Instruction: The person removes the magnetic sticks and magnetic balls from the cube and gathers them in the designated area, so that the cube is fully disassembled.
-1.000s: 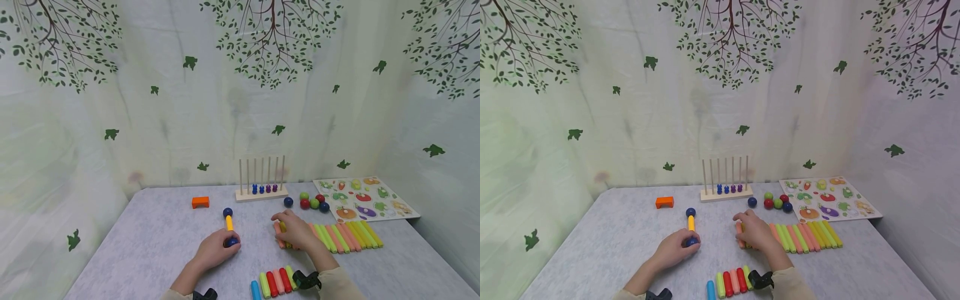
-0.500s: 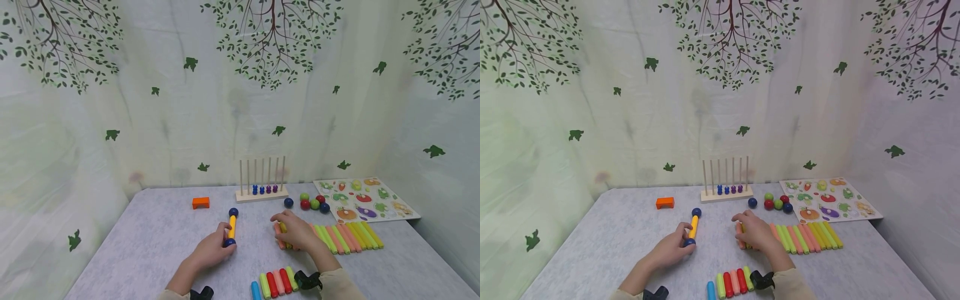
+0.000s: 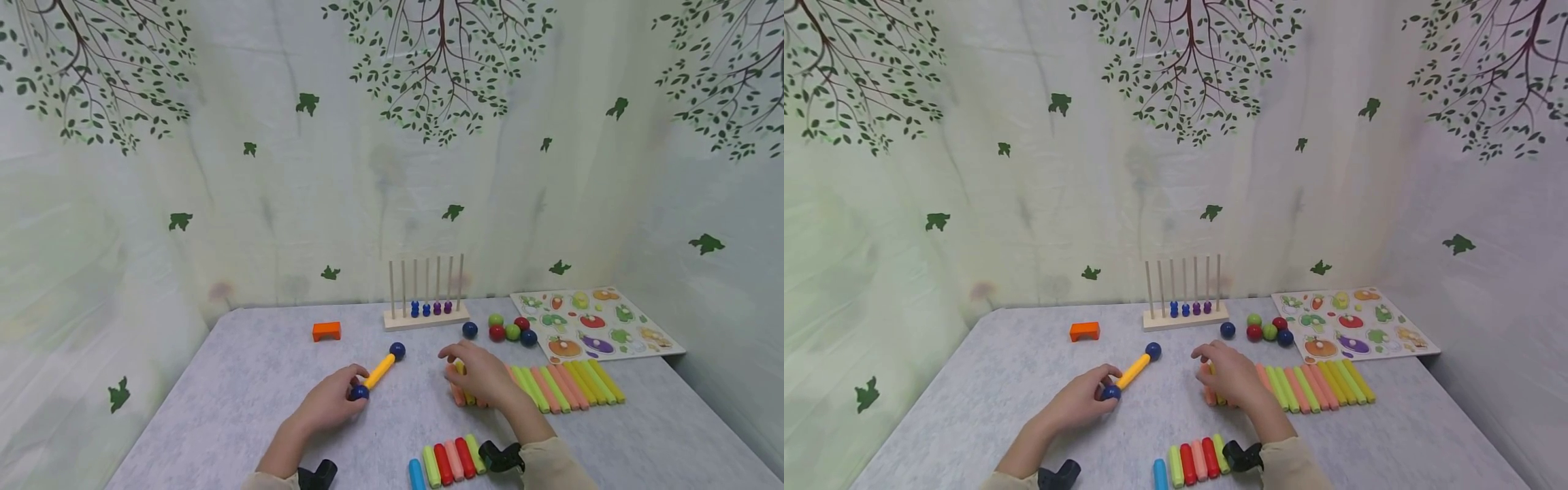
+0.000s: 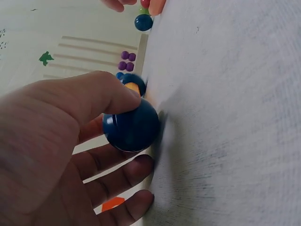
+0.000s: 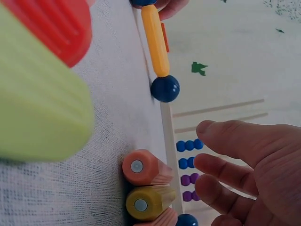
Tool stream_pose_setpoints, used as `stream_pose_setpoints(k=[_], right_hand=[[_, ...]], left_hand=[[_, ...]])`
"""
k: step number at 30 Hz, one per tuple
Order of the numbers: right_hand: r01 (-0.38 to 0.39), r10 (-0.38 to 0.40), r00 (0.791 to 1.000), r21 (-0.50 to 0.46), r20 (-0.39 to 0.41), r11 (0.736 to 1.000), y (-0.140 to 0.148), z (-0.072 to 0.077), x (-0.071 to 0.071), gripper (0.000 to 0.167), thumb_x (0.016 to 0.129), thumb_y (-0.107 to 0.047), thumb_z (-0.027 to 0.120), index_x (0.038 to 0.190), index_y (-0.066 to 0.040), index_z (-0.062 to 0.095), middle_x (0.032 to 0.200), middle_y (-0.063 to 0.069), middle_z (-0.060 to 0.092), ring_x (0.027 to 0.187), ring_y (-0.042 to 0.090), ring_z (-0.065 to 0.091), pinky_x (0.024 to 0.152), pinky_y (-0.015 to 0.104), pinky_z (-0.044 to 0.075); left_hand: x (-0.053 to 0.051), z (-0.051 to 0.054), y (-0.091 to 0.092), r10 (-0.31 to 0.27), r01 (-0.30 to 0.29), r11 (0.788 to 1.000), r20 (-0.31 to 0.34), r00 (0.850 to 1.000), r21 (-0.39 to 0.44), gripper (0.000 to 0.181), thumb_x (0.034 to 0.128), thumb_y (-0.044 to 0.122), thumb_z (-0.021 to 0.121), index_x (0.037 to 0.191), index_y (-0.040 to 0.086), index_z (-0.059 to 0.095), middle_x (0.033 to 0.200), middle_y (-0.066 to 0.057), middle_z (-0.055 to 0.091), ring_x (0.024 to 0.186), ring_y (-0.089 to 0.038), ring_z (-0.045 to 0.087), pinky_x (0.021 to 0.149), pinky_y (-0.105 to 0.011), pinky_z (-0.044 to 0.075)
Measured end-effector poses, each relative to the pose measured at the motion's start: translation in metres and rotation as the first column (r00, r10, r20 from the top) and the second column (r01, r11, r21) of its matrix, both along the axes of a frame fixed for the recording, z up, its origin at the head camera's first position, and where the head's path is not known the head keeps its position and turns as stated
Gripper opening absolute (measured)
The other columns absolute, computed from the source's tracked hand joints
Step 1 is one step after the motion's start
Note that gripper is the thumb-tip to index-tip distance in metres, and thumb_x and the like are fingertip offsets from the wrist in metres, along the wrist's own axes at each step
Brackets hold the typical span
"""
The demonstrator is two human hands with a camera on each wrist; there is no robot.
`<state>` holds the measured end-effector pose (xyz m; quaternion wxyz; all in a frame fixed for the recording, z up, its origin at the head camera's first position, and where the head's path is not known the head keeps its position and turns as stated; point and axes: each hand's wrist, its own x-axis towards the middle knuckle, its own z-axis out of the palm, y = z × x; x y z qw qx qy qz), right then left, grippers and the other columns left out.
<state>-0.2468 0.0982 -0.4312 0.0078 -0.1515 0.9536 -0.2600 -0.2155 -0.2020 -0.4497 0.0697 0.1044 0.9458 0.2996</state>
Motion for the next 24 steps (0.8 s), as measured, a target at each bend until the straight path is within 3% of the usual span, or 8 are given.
stream_pose_setpoints(k=[7,14,17,24], right_hand=[[-0.076,0.076,0.997,0.012,0.035,0.997,0.000,0.001,-0.001,0.034,0.089,-0.026,0.076,0.122,-0.024,0.067,0.111,-0.003,0.063,0.088,0.015,0.054,0.080,0.038,0.052],[-0.196,0.188,0.977,0.079,0.096,0.977,-0.010,0.004,0.005,0.041,0.083,-0.025,0.081,0.122,-0.025,0.067,0.100,-0.003,0.065,0.070,0.012,0.053,0.065,0.026,0.046],[-0.220,0.209,0.972,0.112,0.106,0.969,-0.015,0.005,0.006,0.042,0.082,-0.025,0.082,0.121,-0.027,0.067,0.096,-0.005,0.064,0.074,0.011,0.052,0.067,0.026,0.047],[-0.286,0.267,0.951,0.117,0.153,0.951,-0.024,0.005,0.011,0.035,0.083,-0.028,0.081,0.117,-0.029,0.070,0.086,-0.011,0.061,0.076,0.009,0.053,0.068,0.024,0.046]], left_hand=[[-0.001,-0.001,-0.004,-0.064,0.064,0.998,-0.006,0.998,0.025,0.034,0.0872,0.011,0.071,0.120,0.019,0.063,0.116,-0.003,0.064,0.092,-0.017,0.055,0.086,-0.043,0.052],[-0.001,-0.003,-0.003,-0.081,0.081,0.996,-0.016,0.997,0.032,0.033,0.0857,0.007,0.068,0.116,0.017,0.065,0.116,-0.003,0.064,0.098,-0.018,0.057,0.094,-0.048,0.052],[0.000,-0.003,-0.002,-0.092,0.093,0.995,-0.032,0.995,0.033,0.031,0.0847,0.005,0.068,0.113,0.018,0.065,0.114,-0.003,0.064,0.100,-0.018,0.057,0.096,-0.050,0.051],[0.003,0.000,0.004,-0.116,0.118,0.993,-0.075,0.990,0.013,0.015,0.0864,0.017,0.074,0.097,0.023,0.065,0.094,0.005,0.062,0.083,-0.013,0.055,0.075,-0.033,0.049]])
